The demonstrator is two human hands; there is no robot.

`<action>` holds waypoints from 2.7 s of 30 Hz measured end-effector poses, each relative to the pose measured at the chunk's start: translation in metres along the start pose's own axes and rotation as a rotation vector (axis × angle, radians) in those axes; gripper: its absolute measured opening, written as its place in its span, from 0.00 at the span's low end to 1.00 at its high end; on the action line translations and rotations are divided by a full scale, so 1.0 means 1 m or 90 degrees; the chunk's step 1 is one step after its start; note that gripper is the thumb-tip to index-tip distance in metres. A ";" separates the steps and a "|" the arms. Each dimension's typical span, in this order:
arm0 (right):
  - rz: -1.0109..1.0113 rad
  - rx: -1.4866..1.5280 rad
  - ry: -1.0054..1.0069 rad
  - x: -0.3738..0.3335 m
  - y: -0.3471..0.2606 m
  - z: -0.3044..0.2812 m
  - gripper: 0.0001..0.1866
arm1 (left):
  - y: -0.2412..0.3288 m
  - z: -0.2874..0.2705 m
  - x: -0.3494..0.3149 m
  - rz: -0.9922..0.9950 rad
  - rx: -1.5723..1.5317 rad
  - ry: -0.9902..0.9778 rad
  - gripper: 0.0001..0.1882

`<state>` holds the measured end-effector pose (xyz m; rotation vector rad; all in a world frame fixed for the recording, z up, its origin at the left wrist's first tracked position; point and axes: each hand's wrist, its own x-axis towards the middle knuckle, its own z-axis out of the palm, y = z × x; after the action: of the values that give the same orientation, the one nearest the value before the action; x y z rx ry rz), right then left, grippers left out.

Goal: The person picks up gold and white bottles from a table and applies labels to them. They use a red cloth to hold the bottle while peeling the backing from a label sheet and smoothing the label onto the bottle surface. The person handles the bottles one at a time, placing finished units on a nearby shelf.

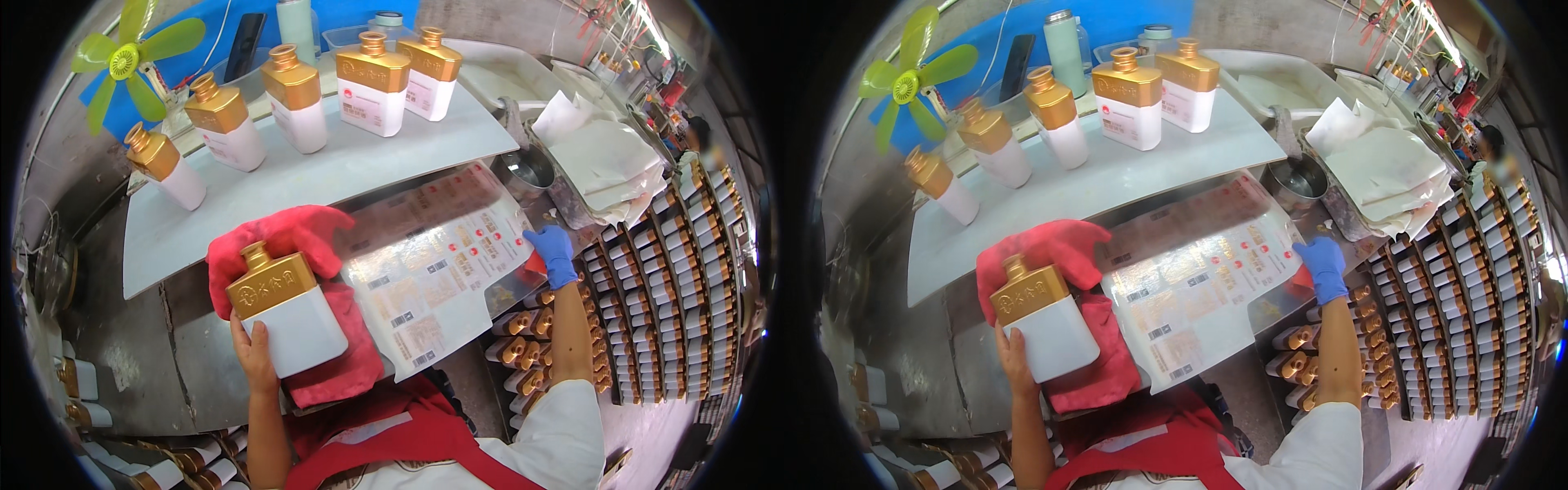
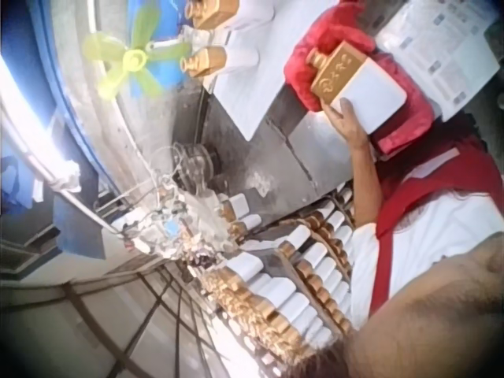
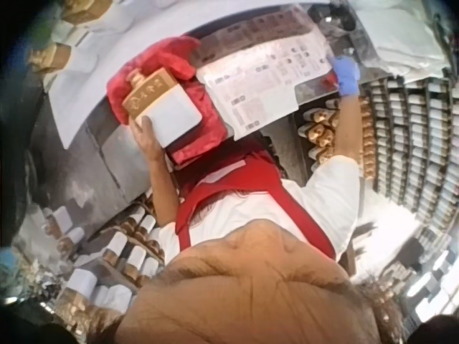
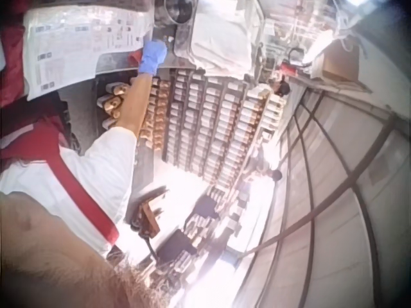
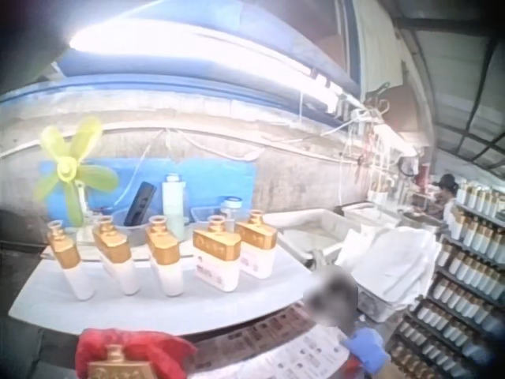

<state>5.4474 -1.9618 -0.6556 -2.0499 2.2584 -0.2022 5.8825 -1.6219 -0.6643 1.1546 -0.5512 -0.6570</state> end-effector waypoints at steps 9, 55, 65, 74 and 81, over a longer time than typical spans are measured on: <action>-0.025 -0.023 0.070 -0.039 -0.008 -0.045 0.29 | 0.004 0.003 -0.001 0.001 0.014 0.010 0.27; -0.089 0.368 -0.064 -0.214 -0.047 -0.062 0.10 | 0.012 0.011 0.003 0.005 -0.027 0.004 0.30; -0.210 0.275 -0.067 0.126 -0.031 -0.102 0.12 | 0.001 0.004 -0.001 -0.005 0.018 0.032 0.32; -0.309 -0.115 -0.142 0.193 -0.043 -0.025 0.11 | 0.006 0.001 -0.007 -0.027 0.027 0.042 0.34; -0.328 0.076 0.123 0.101 -0.050 -0.125 0.12 | 0.003 -0.005 -0.004 0.014 0.024 0.023 0.31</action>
<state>5.4673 -2.0621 -0.5219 -2.5959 1.7012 -0.5733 5.8836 -1.6148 -0.6630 1.1914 -0.5468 -0.6091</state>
